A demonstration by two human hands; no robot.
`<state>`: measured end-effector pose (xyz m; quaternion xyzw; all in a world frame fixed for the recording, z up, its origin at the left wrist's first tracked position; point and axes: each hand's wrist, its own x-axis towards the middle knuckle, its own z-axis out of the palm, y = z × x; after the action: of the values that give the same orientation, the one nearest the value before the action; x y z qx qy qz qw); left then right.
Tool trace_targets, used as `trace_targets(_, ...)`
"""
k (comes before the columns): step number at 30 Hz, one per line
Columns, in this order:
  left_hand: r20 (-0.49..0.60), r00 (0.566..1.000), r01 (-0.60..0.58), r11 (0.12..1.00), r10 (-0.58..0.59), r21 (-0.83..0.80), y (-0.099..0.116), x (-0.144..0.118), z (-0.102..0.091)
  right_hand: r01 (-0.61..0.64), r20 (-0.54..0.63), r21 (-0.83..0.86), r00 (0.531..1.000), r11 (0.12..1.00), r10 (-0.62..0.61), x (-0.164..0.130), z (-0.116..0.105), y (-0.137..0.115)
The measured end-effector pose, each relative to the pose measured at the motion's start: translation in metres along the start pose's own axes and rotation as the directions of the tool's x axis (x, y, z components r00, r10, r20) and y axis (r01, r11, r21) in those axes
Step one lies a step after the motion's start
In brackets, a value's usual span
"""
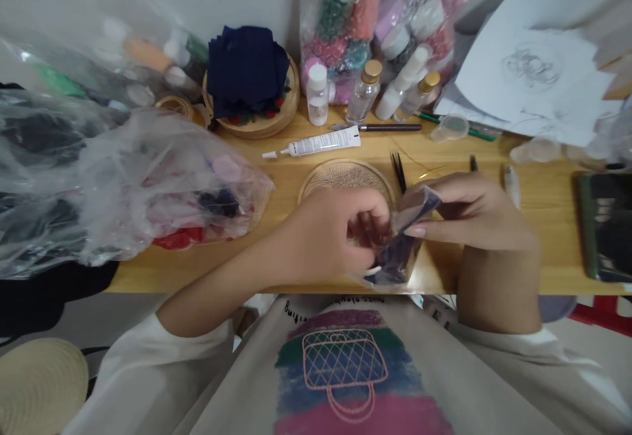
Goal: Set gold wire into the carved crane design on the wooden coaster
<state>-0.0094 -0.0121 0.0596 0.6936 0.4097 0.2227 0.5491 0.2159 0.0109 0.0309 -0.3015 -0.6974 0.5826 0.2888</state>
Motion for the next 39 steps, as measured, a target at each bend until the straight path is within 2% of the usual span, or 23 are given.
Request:
trace_targets(3,-0.017,0.999,-0.023,0.986,0.026,0.162,0.018,-0.001,0.002,0.094,0.047,-0.009,0.995,0.996,-0.093,-0.005,-0.001,-0.012)
trace_targets(6,0.059,0.996,-0.077,0.934,0.06,0.349,0.034,-0.003,0.003,0.159,0.147,-0.037,0.977,0.987,-0.152,-0.011,-0.003,-0.028)
trace_targets(10,0.174,0.969,-0.241,0.796,0.173,0.555,0.046,-0.009,0.005,0.213,0.291,-0.075,0.939,0.974,-0.183,-0.017,-0.005,-0.048)
trace_targets(13,0.243,0.939,-0.343,0.676,0.242,0.653,0.051,-0.011,0.008,0.228,0.315,-0.111,0.931,0.967,-0.183,-0.019,-0.005,-0.055)
trace_targets(16,0.28,0.927,-0.376,0.612,0.25,0.696,0.054,-0.012,0.011,0.218,0.321,-0.141,0.933,0.966,-0.163,-0.023,-0.004,-0.058)
trace_targets(20,0.283,0.924,-0.382,0.576,0.257,0.723,0.055,-0.013,0.013,0.226,0.303,-0.21,0.94,0.951,-0.156,-0.029,-0.003,-0.058)
trace_targets(24,0.276,0.928,-0.373,0.581,0.251,0.723,0.056,-0.014,0.013,0.235,0.287,-0.299,0.946,0.925,-0.148,-0.033,-0.004,-0.057)
trace_targets(39,0.243,0.931,-0.359,0.56,0.274,0.747,0.057,-0.016,0.014,0.262,0.301,-0.329,0.94,0.907,-0.162,-0.036,-0.004,-0.056)
